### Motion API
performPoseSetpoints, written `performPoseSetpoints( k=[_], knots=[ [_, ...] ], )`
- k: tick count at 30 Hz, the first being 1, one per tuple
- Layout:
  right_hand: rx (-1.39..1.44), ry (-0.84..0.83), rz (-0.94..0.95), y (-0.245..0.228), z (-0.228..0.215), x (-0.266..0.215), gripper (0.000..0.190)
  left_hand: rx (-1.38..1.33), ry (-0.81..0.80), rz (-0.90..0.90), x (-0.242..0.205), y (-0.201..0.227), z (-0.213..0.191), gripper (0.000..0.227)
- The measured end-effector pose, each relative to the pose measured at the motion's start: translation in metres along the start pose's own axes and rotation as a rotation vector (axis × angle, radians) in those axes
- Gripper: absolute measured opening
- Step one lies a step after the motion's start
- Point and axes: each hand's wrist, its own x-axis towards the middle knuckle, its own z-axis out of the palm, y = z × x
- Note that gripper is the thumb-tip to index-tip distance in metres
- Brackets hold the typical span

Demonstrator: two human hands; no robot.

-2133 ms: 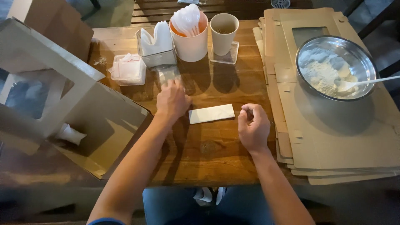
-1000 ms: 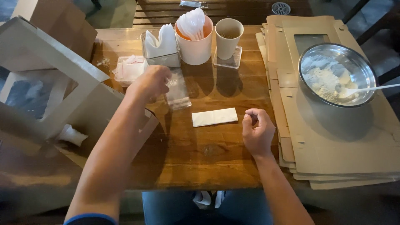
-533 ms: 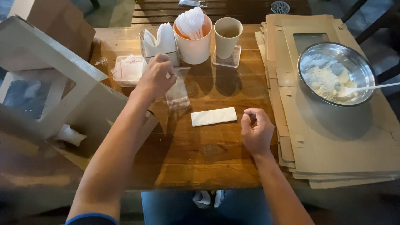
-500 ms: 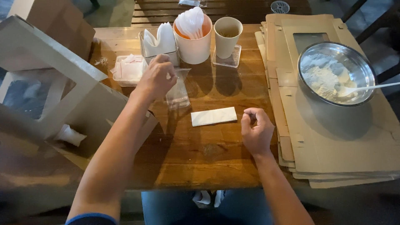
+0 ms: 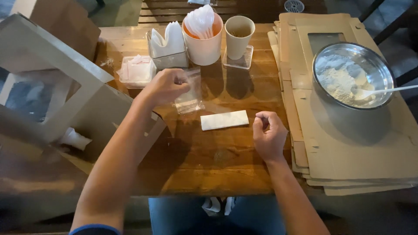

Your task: Folding a small card, inserting it into a plastic sleeve, and placing it inside a cardboard box which is then assembled.

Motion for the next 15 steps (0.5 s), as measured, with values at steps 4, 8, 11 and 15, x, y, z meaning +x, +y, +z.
performPoseSetpoints(
  k=[4, 8, 11, 15],
  knots=[
    [-0.008, 0.024, -0.007, 0.007, 0.004, -0.002, 0.009, -0.116, 0.014, 0.075, -0.012, 0.005, 0.009, 0.028],
    [0.044, 0.014, -0.010, 0.004, 0.001, -0.001, 0.009, -0.309, -0.076, 0.170, -0.031, 0.034, 0.026, 0.022],
    [0.138, -0.005, 0.044, -0.013, -0.006, 0.002, 0.010, -0.411, -0.153, 0.212, -0.047, 0.064, 0.043, 0.016],
    [0.540, -0.149, 0.195, -0.018, -0.012, 0.004, 0.029, -0.577, -0.206, 0.241, -0.046, 0.077, 0.082, 0.015]
  ],
)
